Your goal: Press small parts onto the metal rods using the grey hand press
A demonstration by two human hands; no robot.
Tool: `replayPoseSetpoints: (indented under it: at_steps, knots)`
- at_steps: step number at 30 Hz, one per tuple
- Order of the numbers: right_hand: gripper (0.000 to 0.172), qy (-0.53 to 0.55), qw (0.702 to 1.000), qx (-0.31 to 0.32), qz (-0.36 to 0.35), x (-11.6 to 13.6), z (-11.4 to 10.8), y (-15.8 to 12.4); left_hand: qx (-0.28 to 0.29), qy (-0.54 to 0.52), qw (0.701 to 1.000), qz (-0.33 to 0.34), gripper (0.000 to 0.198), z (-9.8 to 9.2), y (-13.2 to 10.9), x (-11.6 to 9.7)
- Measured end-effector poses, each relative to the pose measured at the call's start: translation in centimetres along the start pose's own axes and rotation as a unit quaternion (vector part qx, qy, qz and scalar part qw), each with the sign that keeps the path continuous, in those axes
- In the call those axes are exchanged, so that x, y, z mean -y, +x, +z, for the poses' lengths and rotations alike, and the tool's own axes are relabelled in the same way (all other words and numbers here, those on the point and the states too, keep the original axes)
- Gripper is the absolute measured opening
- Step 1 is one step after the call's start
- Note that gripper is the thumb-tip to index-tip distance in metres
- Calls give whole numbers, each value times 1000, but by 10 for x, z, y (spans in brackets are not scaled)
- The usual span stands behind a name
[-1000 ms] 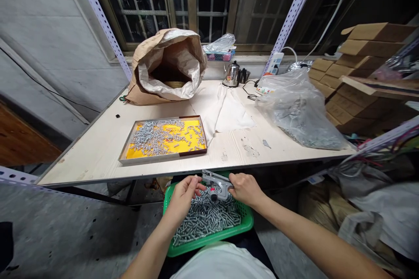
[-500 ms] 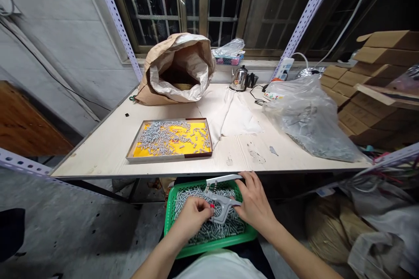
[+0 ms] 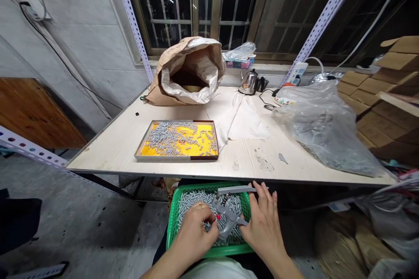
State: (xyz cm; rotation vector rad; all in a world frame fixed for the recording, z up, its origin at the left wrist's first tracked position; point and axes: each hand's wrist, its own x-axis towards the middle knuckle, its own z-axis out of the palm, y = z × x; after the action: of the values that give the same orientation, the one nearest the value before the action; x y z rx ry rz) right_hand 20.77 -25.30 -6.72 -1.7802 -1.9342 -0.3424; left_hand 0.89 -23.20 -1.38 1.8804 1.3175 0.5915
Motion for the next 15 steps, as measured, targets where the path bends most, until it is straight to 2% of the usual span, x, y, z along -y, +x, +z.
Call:
replayPoseSetpoints:
  at_steps: [2,5,9,11,13,15]
  knots:
    - [65,7,1000,-3,-10,-5,1,-3,45,21,999,-22,14,-11,3,0]
    - [66,6,1000,-18,-25,-18,5,-9,111,85,990,5,16,-29,7,6]
    - [63,3,999,-23,-30,-34,7,-22,146,214,965,27,21,-45,10,21]
    - [62,5,999,-25,-29,-37,8,-26,161,221,961,44,15,-54,19,26]
    - [60,8,999,-30,-25,-38,7,-27,122,203,970,61,16,-69,43,29]
    - [59,12,999,-37,-22,-38,7,-25,15,217,975,46,23,-86,79,32]
